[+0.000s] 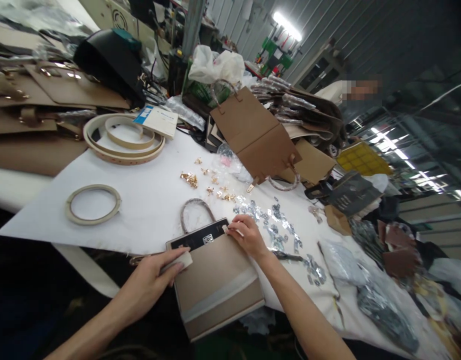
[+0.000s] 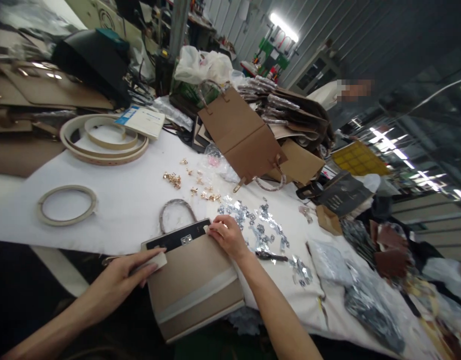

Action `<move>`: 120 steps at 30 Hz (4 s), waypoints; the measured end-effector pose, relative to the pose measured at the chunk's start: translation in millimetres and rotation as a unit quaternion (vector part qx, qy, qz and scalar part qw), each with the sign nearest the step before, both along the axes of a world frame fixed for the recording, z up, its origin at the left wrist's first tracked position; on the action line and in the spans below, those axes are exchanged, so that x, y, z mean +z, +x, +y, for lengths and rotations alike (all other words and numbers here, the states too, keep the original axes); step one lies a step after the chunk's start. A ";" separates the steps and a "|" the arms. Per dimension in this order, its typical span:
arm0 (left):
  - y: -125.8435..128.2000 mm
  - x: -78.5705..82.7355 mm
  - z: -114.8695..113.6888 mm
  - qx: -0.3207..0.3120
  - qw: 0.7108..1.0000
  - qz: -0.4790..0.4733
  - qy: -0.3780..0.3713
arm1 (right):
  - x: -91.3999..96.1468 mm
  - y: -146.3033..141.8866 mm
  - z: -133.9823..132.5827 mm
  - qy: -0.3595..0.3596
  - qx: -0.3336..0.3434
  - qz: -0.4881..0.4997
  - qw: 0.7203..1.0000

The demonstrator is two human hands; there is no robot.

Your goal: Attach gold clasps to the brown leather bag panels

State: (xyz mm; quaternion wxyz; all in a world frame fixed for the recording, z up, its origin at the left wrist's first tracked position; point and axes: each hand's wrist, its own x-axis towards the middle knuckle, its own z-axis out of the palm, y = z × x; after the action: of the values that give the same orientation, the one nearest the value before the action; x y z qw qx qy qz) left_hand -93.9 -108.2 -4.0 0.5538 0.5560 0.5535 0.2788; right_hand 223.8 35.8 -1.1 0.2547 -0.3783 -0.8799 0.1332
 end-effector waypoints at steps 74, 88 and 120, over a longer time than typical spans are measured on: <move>-28.7 -1.0 -24.9 0.044 0.999 -0.010 0.020 | 48.9 -132.9 -61.8 -0.316 0.079 -0.034 0.945; -32.0 -5.9 -24.5 0.036 0.999 -0.021 0.009 | 48.3 -144.6 -54.0 -0.287 0.092 -0.105 0.948; -31.2 -12.3 -21.7 0.029 0.998 -0.047 -0.019 | 51.3 -147.7 -38.4 -0.283 0.135 -0.173 0.934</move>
State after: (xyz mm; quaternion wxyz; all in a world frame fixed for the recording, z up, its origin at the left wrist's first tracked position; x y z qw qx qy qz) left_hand -125.1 -129.9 -16.2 0.5814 0.5154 0.5481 0.3099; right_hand 76.1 -2.6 50.2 -0.0398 -0.3294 -0.8790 0.3424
